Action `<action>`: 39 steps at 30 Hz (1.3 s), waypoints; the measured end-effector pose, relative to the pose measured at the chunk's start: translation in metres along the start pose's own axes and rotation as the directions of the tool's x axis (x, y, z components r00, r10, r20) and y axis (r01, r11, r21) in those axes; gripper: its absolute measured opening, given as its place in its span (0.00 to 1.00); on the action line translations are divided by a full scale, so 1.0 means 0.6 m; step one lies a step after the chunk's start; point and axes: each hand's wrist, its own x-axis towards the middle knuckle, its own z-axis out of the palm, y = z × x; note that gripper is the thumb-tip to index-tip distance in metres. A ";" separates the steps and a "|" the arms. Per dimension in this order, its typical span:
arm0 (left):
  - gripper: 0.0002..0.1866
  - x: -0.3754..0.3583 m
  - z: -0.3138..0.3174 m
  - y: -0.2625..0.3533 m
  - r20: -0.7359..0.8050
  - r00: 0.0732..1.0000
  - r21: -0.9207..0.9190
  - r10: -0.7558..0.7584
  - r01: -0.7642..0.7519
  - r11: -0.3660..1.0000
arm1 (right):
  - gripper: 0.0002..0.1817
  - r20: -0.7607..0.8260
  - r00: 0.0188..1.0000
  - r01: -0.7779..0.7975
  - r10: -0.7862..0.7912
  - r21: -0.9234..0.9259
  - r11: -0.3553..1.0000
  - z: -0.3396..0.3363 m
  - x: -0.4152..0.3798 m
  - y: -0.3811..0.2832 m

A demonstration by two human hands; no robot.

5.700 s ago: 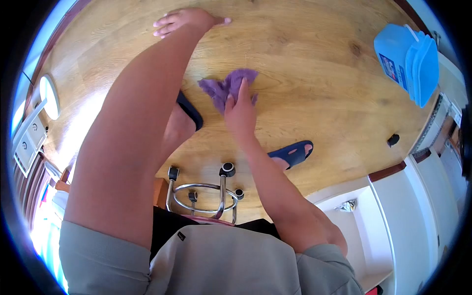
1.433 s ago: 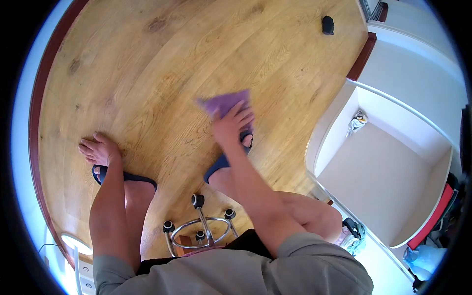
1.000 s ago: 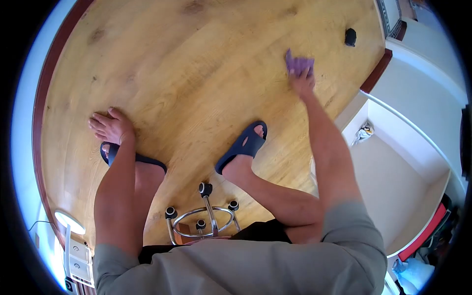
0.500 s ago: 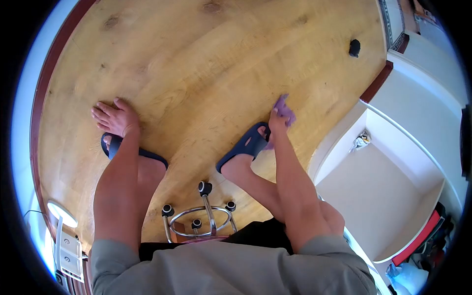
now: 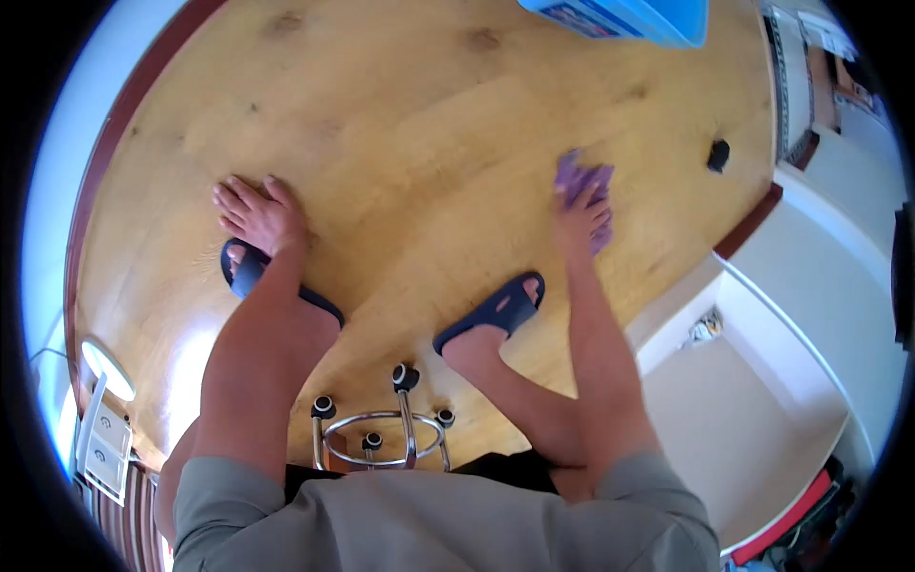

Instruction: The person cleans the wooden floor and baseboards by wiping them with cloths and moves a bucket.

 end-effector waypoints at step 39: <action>0.40 -0.002 0.010 -0.012 0.021 0.999 -0.024 0.024 -0.023 0.999 | 0.49 -0.120 0.979 0.193 -0.163 0.322 0.927 0.002 0.008 -0.078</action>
